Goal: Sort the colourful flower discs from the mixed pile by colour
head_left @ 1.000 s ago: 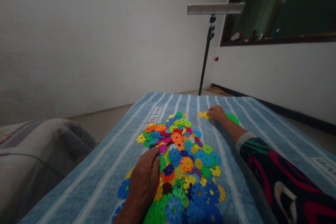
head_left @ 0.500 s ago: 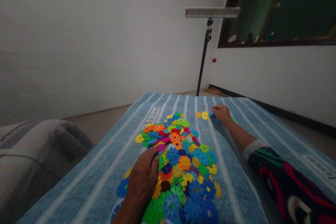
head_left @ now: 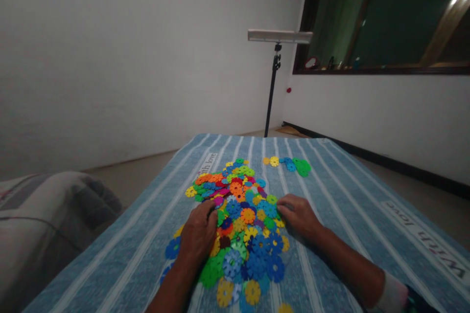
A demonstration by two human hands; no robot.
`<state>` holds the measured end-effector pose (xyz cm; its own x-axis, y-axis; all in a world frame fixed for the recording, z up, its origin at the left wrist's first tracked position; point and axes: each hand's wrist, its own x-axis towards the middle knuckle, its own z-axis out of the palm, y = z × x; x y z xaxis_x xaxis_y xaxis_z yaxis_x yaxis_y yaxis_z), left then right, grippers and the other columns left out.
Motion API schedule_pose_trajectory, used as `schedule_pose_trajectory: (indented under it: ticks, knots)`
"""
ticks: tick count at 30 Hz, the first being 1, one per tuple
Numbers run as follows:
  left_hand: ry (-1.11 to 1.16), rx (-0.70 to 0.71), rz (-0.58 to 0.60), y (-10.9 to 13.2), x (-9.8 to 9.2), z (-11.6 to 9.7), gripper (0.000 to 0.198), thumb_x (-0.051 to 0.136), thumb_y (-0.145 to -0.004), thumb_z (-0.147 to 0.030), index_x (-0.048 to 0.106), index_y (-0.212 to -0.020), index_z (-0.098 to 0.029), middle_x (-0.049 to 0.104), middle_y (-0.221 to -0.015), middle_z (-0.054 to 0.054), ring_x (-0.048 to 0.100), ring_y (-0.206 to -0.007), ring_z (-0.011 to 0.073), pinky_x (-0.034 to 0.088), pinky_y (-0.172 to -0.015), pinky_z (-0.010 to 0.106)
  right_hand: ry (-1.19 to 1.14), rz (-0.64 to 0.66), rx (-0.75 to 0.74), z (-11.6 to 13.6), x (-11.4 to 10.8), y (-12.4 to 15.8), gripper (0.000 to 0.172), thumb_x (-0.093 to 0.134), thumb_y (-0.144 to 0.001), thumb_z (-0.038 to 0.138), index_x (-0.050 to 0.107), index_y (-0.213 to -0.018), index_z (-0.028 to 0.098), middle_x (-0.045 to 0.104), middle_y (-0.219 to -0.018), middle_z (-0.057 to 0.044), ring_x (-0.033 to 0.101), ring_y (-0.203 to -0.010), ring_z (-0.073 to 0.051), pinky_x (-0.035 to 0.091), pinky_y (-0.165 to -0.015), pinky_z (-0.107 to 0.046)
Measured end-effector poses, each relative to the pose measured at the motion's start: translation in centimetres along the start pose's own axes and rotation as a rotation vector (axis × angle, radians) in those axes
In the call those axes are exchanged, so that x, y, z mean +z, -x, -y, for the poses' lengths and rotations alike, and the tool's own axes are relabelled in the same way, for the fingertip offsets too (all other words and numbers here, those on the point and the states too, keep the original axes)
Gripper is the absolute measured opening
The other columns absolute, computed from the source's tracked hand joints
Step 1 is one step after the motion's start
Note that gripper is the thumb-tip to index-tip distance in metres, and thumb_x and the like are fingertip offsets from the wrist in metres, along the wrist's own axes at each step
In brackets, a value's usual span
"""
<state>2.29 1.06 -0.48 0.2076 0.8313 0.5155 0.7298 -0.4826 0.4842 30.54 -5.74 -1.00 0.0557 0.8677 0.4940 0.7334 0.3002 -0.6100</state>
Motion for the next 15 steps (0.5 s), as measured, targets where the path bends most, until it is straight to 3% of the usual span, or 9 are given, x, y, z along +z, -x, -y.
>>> schedule_pose_trajectory:
  ticks: [7, 15]
  knots:
    - [-0.014, 0.004, 0.018, 0.0, -0.1, -0.9, 0.027, 0.040, -0.083, -0.028, 0.065, -0.090, -0.020, 0.070, -0.094, 0.008, 0.063, -0.090, 0.0219, 0.049, -0.084, 0.036, 0.026, -0.002, -0.122, 3.6, 0.1, 3.7, 0.021, 0.050, -0.087, 0.020, 0.068, -0.076, 0.022, 0.069, -0.075, -0.003, 0.063, -0.074, -0.017, 0.048, -0.070, -0.029]
    - [-0.025, -0.004, 0.078, 0.6, 0.1, -1.6, 0.027, 0.041, -0.084, -0.024, 0.066, -0.092, -0.017, 0.069, -0.097, 0.010, 0.062, -0.095, 0.0226, 0.047, -0.088, 0.036, 0.091, -0.034, -0.151, 4.3, 1.1, 6.7, 0.020, 0.049, -0.090, 0.021, 0.066, -0.080, 0.021, 0.068, -0.079, -0.005, 0.061, -0.078, -0.019, 0.048, -0.075, -0.033]
